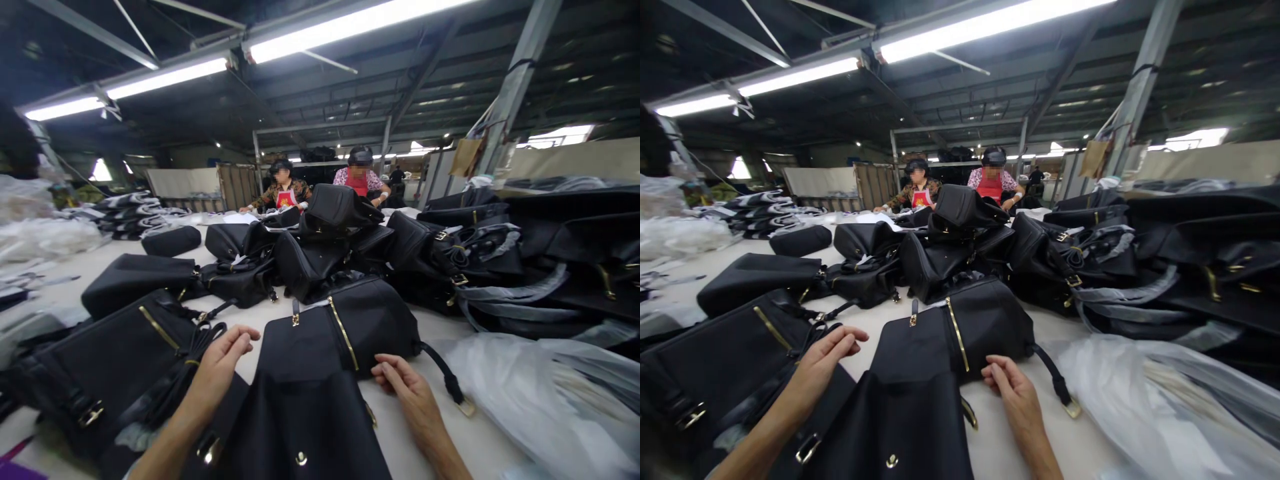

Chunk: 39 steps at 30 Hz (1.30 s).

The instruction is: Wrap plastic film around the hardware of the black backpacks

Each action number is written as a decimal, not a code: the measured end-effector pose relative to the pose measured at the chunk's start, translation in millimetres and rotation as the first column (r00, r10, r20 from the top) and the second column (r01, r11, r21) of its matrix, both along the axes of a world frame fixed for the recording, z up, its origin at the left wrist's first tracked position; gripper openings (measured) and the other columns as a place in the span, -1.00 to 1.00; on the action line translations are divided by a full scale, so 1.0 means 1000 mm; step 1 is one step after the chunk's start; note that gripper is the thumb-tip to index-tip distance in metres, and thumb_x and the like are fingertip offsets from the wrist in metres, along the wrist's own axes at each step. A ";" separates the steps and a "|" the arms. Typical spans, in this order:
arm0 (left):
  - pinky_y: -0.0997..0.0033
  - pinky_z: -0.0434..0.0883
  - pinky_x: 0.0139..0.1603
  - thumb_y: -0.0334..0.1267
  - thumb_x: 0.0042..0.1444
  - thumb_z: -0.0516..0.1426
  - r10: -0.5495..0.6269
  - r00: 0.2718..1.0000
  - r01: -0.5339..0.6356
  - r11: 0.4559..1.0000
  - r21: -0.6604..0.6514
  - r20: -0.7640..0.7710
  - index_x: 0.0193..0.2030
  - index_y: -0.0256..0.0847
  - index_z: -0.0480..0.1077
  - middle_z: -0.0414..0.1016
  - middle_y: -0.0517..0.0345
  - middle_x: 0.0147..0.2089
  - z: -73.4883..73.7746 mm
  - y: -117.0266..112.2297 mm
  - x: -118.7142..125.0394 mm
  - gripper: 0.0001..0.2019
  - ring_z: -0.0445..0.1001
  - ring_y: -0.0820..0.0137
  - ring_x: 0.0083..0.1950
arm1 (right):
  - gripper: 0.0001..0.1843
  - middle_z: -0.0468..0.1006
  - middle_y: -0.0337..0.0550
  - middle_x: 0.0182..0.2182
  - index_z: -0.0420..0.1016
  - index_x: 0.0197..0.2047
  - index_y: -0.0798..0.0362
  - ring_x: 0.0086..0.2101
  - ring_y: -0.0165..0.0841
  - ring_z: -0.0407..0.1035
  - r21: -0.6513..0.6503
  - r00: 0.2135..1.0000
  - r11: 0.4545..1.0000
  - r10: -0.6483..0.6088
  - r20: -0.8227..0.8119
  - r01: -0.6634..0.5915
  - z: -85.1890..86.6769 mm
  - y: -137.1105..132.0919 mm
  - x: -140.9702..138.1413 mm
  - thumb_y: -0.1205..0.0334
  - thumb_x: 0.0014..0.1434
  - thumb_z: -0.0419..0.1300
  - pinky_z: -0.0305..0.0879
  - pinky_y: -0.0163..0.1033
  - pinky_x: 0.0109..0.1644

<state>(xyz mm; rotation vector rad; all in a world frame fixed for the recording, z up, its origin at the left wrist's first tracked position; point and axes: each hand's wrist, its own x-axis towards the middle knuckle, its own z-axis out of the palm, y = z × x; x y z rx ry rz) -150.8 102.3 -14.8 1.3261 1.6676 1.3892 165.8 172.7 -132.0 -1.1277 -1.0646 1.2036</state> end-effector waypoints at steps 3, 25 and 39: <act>0.29 0.38 -0.08 0.05 0.02 0.15 -0.004 1.000 0.000 0.991 -0.131 -0.027 -0.32 -0.17 0.55 0.57 0.13 -0.28 -0.013 -0.025 -0.020 -0.67 0.47 0.23 -0.21 | -0.49 0.62 -0.14 -0.47 0.59 -0.29 0.04 -0.45 -0.28 0.44 0.001 1.000 1.000 0.004 0.018 -0.004 0.000 -0.001 0.000 -0.20 -0.17 0.39 0.40 -0.18 -0.33; -0.02 0.45 0.08 -0.20 0.25 0.18 -0.324 0.782 0.164 0.931 -0.325 -0.533 0.10 -0.22 0.38 0.43 -0.02 0.15 -0.050 0.115 0.007 -0.68 0.47 0.17 0.09 | -0.46 0.62 -0.20 -0.50 0.60 -0.30 0.03 -0.46 -0.33 0.45 -0.002 0.997 0.998 0.070 -0.021 -0.070 -0.018 0.010 0.001 -0.25 -0.19 0.38 0.40 -0.29 -0.36; 0.32 0.32 -0.13 -0.45 0.09 0.16 -0.312 0.464 0.438 0.894 -0.092 -0.829 -0.36 -0.19 0.40 0.47 0.14 -0.25 0.052 -0.003 0.036 -0.91 0.43 0.28 -0.14 | -0.45 0.61 -0.24 -0.49 0.58 -0.31 0.02 -0.46 -0.37 0.43 -0.050 0.993 0.995 0.088 -0.075 -0.092 -0.003 0.006 0.000 -0.21 -0.27 0.43 0.35 -0.32 -0.37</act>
